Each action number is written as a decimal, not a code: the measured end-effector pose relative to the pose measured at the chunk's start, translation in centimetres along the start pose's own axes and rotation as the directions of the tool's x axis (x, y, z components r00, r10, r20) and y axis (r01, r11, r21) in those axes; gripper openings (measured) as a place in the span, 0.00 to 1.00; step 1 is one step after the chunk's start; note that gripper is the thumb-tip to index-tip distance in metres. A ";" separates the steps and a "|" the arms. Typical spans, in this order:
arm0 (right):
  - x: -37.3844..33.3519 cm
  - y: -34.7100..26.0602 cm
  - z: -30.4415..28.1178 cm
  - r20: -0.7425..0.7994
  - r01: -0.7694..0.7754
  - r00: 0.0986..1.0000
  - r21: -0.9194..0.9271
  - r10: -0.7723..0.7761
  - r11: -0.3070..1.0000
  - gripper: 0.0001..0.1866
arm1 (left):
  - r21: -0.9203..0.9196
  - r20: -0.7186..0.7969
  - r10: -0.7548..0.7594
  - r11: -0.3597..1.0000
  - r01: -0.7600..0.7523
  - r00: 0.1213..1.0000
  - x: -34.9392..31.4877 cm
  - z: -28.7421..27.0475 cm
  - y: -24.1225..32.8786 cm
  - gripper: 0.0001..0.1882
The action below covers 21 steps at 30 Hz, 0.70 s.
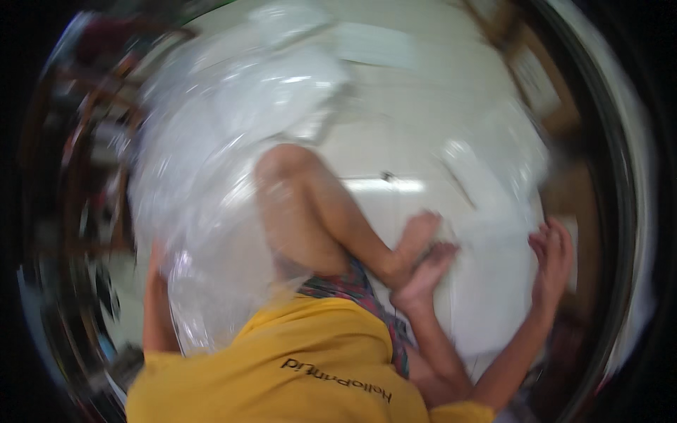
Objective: The person sits on the floor and repeatedly picks up white fabric sheets from plastic packaging, folds them by hand, and places them onto a nearby metal shelf. The person handles the fabric one at a time, unfolding and refolding each piece before stacking it.
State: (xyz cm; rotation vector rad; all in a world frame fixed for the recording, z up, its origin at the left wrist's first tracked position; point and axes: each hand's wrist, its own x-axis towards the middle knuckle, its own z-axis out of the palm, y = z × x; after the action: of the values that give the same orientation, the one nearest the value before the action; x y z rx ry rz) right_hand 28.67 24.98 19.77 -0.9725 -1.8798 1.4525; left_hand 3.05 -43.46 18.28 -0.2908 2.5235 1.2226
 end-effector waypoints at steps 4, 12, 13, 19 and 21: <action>-2.7 11.3 -8.3 -0.198 -0.251 0.944 0.085 0.264 0.964 0.21 | 0.205 -0.226 0.165 0.972 -0.119 0.960 -2.3 -2.4 -28.7 0.34; -15.4 26.3 -16.8 -0.747 -0.622 0.643 -0.380 0.170 0.685 0.27 | 0.630 -0.195 -0.133 0.743 0.228 0.972 3.5 -2.6 -20.9 0.30; -16.0 25.6 -16.2 -0.775 -0.687 0.616 -0.438 0.145 0.579 0.29 | 0.656 -0.189 -0.120 0.723 0.216 0.975 5.1 -3.8 -18.5 0.30; -17.0 24.5 -16.4 -0.897 -0.806 0.370 -0.180 0.242 0.564 0.44 | 0.754 -0.091 0.186 0.655 -0.054 0.978 13.8 -10.8 -1.8 0.28; -17.3 25.1 -15.6 -0.811 -0.738 0.403 -0.014 0.423 0.675 0.49 | 0.682 0.027 0.408 0.660 -0.315 0.913 15.9 -10.5 3.4 0.27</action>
State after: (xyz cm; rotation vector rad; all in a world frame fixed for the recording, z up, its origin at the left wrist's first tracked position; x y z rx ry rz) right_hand 56.09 23.25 -0.73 -2.2342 -1.1619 0.7034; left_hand -14.81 -50.31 20.94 0.3479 3.0259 0.2921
